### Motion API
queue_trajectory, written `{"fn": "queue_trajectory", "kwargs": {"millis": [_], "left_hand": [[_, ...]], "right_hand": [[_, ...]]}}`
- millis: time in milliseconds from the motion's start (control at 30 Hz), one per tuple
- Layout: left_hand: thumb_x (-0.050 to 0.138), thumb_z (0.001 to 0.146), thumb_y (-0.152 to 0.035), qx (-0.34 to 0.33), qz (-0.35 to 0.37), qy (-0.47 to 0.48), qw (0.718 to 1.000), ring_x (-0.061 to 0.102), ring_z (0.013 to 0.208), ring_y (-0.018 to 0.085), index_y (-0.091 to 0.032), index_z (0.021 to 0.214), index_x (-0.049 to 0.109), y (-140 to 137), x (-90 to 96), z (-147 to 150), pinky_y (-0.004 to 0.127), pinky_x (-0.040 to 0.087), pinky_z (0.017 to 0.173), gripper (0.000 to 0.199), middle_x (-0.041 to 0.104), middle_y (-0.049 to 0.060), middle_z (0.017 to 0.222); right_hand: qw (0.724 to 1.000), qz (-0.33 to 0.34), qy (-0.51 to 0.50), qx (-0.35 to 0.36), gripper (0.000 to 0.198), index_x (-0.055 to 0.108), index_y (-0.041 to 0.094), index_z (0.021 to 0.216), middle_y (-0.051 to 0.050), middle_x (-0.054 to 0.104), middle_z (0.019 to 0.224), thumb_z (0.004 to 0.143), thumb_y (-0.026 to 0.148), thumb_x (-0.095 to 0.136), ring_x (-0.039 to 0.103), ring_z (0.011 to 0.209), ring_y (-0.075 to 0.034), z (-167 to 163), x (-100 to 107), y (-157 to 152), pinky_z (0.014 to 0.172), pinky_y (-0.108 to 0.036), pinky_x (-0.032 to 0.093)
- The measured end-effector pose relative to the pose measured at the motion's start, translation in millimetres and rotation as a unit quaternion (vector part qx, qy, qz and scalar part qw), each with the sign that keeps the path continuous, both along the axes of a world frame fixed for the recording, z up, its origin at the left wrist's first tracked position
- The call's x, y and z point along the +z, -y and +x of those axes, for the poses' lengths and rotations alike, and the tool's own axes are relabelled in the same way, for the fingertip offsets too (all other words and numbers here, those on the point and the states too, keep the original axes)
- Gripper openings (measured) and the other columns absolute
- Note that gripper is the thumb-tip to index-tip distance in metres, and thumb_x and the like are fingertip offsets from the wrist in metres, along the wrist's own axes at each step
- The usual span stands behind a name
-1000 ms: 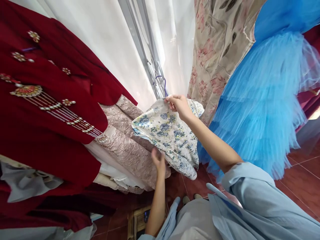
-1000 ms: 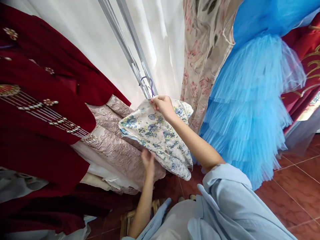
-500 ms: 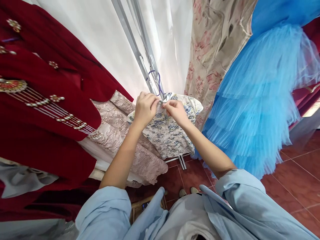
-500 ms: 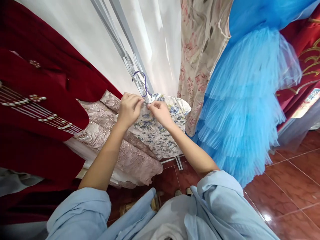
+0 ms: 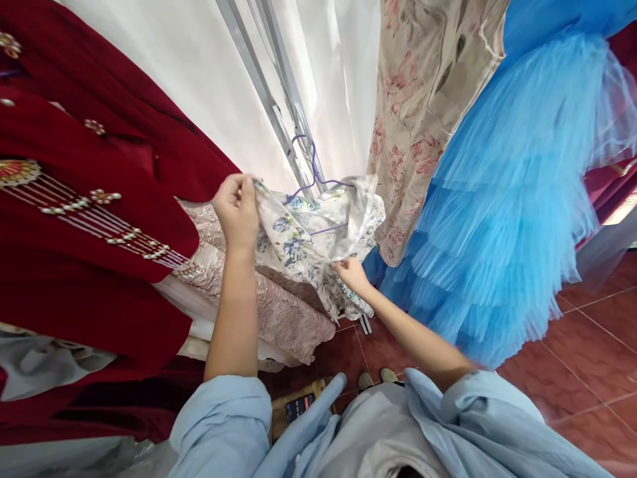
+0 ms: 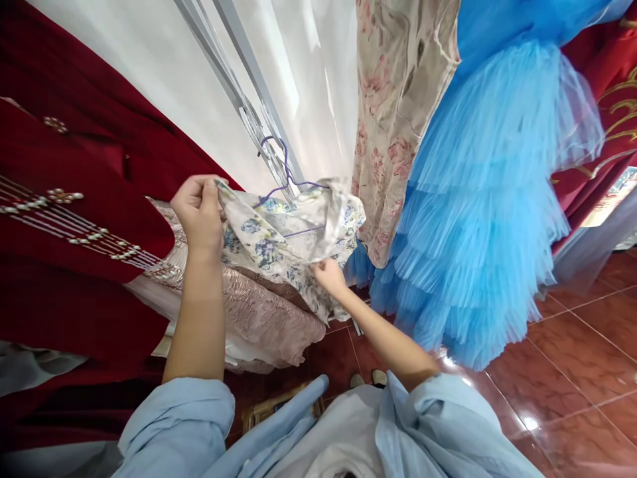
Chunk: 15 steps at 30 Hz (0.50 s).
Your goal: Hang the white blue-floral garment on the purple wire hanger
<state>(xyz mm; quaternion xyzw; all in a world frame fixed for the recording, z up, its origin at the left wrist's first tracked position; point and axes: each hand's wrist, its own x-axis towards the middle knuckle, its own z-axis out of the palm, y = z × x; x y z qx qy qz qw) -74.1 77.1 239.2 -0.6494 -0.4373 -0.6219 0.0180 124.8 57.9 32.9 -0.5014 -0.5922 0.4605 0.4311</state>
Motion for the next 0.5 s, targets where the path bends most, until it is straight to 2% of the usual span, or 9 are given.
{"fn": "queue_trajectory", "kwargs": {"millis": [67,133,200,267,367,433,500], "left_hand": [[0.068,0.089,-0.050,-0.021,-0.048,0.017,0.998,0.064,0.080,0.014,-0.010,0.090,0.070,-0.7,-18.5,-31.2,0.028,0.052,0.078,0.040,0.070,0.005,0.086],[0.076,0.081,-0.049,-0.047,-0.087,0.122,0.988,0.065,0.075,0.014,-0.013,0.084,0.070,-1.8,-46.9,-59.3,0.026,0.053,0.076,0.037,0.071,0.004,0.080],[0.078,0.079,-0.041,-0.061,-0.100,0.282,0.952,0.066,0.075,0.013,-0.015,0.082,0.068,-2.4,-77.1,-80.1,0.023,0.054,0.078,0.028,0.071,0.002,0.078],[0.070,0.086,-0.031,-0.051,-0.107,0.437,0.892,0.068,0.081,0.013,-0.015,0.083,0.068,-0.6,-103.3,-90.5,0.022,0.053,0.085,0.016,0.072,0.003,0.080],[0.052,0.096,-0.024,-0.040,-0.139,0.580,0.802,0.071,0.091,0.014,-0.016,0.093,0.069,7.8,-133.9,-83.8,0.026,0.052,0.094,0.019,0.075,0.005,0.088],[0.046,0.099,-0.025,-0.071,-0.159,0.623,0.763,0.071,0.096,0.016,-0.017,0.100,0.070,15.7,-151.3,-66.7,0.030,0.051,0.097,0.026,0.076,0.006,0.093],[0.044,0.100,-0.026,-0.133,-0.169,0.641,0.737,0.071,0.101,0.018,-0.018,0.103,0.071,23.8,-167.4,-44.5,0.034,0.051,0.099,0.028,0.077,0.007,0.099]], "right_hand": [[1.000,-0.022,0.001,-0.004,0.026,0.051,0.020,0.058,0.002,0.051,0.055,0.080,0.033,0.056,0.045,0.057,-0.013,6.5,-25.7,13.6,0.057,-0.025,0.031],[1.000,-0.026,-0.009,0.006,0.026,0.053,0.019,0.061,0.001,0.055,0.057,0.081,0.035,0.056,0.048,0.057,-0.014,8.5,-38.7,21.2,0.057,-0.025,0.033],[0.999,-0.023,-0.017,0.023,0.027,0.054,0.019,0.062,0.001,0.055,0.057,0.081,0.038,0.057,0.049,0.056,-0.013,5.2,-41.1,23.9,0.056,-0.025,0.034],[0.998,-0.016,-0.029,0.044,0.026,0.057,0.019,0.068,0.003,0.054,0.055,0.082,0.041,0.059,0.048,0.053,-0.013,-1.0,-38.0,25.4,0.055,-0.025,0.034],[0.997,0.020,-0.053,0.052,0.025,0.062,0.019,0.088,0.006,0.051,0.054,0.085,0.044,0.061,0.048,0.050,-0.014,-8.9,-30.8,32.7,0.054,-0.026,0.036],[0.996,0.069,-0.052,0.038,0.029,0.060,0.019,0.103,0.004,0.057,0.062,0.088,0.044,0.061,0.053,0.055,-0.016,-10.7,-25.5,40.6,0.058,-0.028,0.042],[0.989,0.144,-0.023,0.036,0.038,0.057,0.019,0.117,-0.004,0.068,0.087,0.088,0.043,0.064,0.062,0.072,-0.021,-10.6,-18.8,47.4,0.069,-0.034,0.050]]}}
